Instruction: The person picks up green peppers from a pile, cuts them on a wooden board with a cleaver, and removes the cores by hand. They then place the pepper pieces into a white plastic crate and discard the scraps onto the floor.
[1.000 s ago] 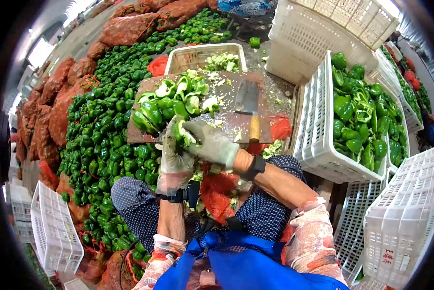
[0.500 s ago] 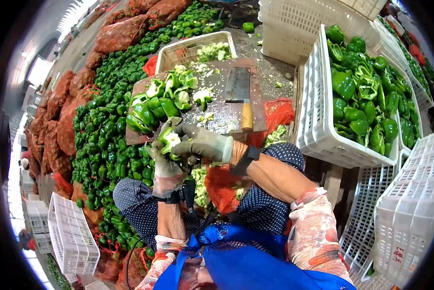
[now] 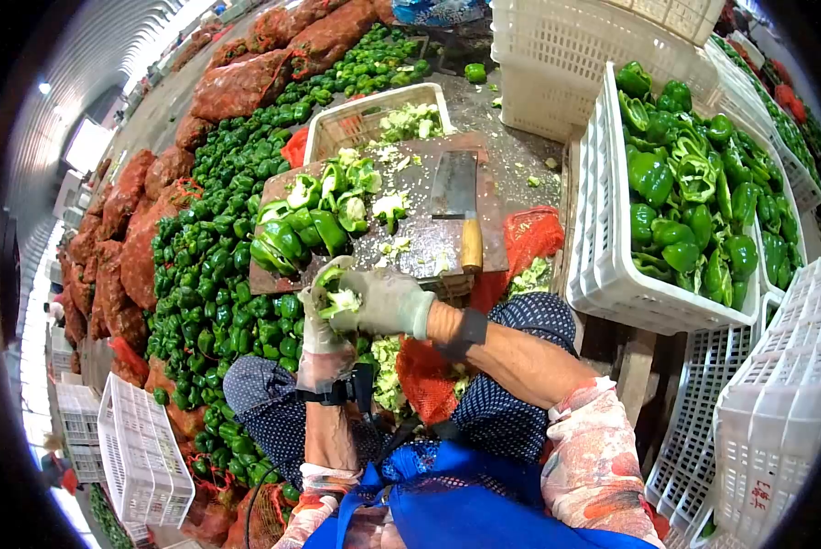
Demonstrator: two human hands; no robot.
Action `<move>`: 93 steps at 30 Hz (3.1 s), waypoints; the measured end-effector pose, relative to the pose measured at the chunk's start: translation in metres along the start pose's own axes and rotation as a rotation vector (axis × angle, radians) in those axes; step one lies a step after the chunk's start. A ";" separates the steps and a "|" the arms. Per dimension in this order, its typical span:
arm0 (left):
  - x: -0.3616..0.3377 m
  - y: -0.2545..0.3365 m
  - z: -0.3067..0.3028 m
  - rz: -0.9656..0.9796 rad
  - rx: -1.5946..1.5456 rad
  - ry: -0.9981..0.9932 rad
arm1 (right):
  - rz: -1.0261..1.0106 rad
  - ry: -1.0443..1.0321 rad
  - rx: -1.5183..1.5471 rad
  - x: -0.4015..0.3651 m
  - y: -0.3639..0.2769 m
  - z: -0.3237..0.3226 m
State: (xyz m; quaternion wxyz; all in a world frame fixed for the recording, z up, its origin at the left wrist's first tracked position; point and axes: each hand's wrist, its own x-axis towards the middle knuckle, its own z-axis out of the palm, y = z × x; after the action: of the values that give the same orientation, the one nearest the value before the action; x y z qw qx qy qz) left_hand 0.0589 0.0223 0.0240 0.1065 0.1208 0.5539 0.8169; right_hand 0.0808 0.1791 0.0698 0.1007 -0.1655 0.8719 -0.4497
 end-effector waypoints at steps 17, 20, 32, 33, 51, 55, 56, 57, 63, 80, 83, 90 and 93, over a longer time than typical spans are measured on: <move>-0.008 0.015 0.010 -0.211 -0.483 0.163 | -0.006 0.295 0.942 0.010 0.027 -0.051; -0.009 0.016 0.018 -0.162 -0.443 0.135 | -0.022 0.305 0.851 0.008 0.019 -0.039; -0.014 0.016 0.020 -0.370 -0.289 0.204 | 0.027 0.111 0.235 0.016 0.030 -0.020; -0.013 0.010 0.015 -0.371 -0.283 0.195 | 0.025 0.120 0.161 0.015 0.029 -0.022; -0.037 0.037 0.005 -0.211 -0.803 -0.133 | -0.109 -0.016 0.347 0.013 0.053 -0.053; -0.034 0.035 0.005 -0.284 -0.577 0.119 | 0.072 0.205 -0.192 0.024 0.051 -0.052; -0.028 0.026 -0.006 -0.305 -0.571 0.049 | 0.043 0.164 -0.078 0.018 0.040 -0.046; -0.026 0.020 -0.005 -0.304 -0.641 -0.015 | 0.016 0.124 0.038 0.014 0.029 -0.043; -0.019 0.109 0.026 0.143 0.020 0.007 | 0.200 0.384 0.417 0.000 -0.007 -0.048; 0.106 0.119 0.195 -0.038 0.321 -0.197 | -0.920 -0.091 2.432 0.012 0.106 -0.017; 0.121 0.139 0.195 -0.019 0.382 -0.262 | 0.018 0.715 1.678 0.000 0.075 -0.066; 0.151 0.148 0.049 -0.053 1.049 -0.078 | 0.002 0.661 1.430 -0.026 0.034 -0.087; 0.139 0.091 0.023 -0.355 1.417 -0.051 | -0.010 0.640 1.373 -0.017 0.035 -0.082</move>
State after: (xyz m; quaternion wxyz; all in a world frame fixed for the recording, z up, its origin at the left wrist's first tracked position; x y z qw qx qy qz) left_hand -0.0693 0.0520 0.1280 0.1465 0.0878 0.9582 0.2296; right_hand 0.0626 0.2656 0.0887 -0.0790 0.0691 0.3818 -0.9183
